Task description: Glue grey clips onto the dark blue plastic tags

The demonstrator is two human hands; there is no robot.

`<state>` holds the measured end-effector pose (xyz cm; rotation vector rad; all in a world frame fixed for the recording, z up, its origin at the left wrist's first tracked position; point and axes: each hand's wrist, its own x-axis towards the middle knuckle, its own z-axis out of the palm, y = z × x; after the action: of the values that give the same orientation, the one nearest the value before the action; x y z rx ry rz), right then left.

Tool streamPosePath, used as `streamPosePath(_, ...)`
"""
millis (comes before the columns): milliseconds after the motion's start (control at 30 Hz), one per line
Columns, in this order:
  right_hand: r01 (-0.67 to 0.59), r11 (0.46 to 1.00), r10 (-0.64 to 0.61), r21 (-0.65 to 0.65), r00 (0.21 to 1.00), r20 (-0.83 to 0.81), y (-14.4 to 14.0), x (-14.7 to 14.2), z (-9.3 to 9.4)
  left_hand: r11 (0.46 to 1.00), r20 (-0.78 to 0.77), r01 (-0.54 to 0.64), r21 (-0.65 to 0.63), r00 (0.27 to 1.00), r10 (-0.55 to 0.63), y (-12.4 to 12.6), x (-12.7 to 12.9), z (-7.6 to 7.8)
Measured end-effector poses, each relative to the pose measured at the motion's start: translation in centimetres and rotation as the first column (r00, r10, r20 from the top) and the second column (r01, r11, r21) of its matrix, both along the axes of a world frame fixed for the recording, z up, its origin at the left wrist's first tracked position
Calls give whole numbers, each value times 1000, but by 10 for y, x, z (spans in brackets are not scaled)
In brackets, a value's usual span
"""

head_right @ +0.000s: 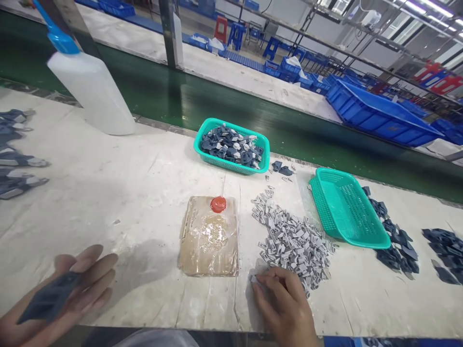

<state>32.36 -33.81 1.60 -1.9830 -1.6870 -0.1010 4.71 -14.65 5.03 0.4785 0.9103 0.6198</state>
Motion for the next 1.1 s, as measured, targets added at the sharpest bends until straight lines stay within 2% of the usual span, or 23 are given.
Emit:
streamPosePath(100,0,996,-8,85,996,86,18,-3,12,993,66,46,-113,997,-39,0,-4,2)
streamPosePath(267,1,990,-20,143,991,135,75,-19,26,967,167,-147,-207,969,182,-4,-5,2)
streamPosePath(433,-59,995,47,80,990,136,117,-27,21,920,269,-213,-328,913,307,-8,-10,5)
streamPosePath(500,-80,995,73,51,988,136,123,-27,19,912,284,-228,-341,900,331,-9,-13,6)
streamPosePath(700,-104,995,102,4,984,148,126,-28,17,924,157,-228,-306,945,286,-14,-18,9)
streamPosePath(833,-101,995,100,-1,983,155,127,-29,19,910,130,-198,-365,957,260,-14,-16,13)
streamPosePath(1100,-111,994,109,2,978,179,130,-28,19,894,157,-276,-353,925,347,-17,-19,6)
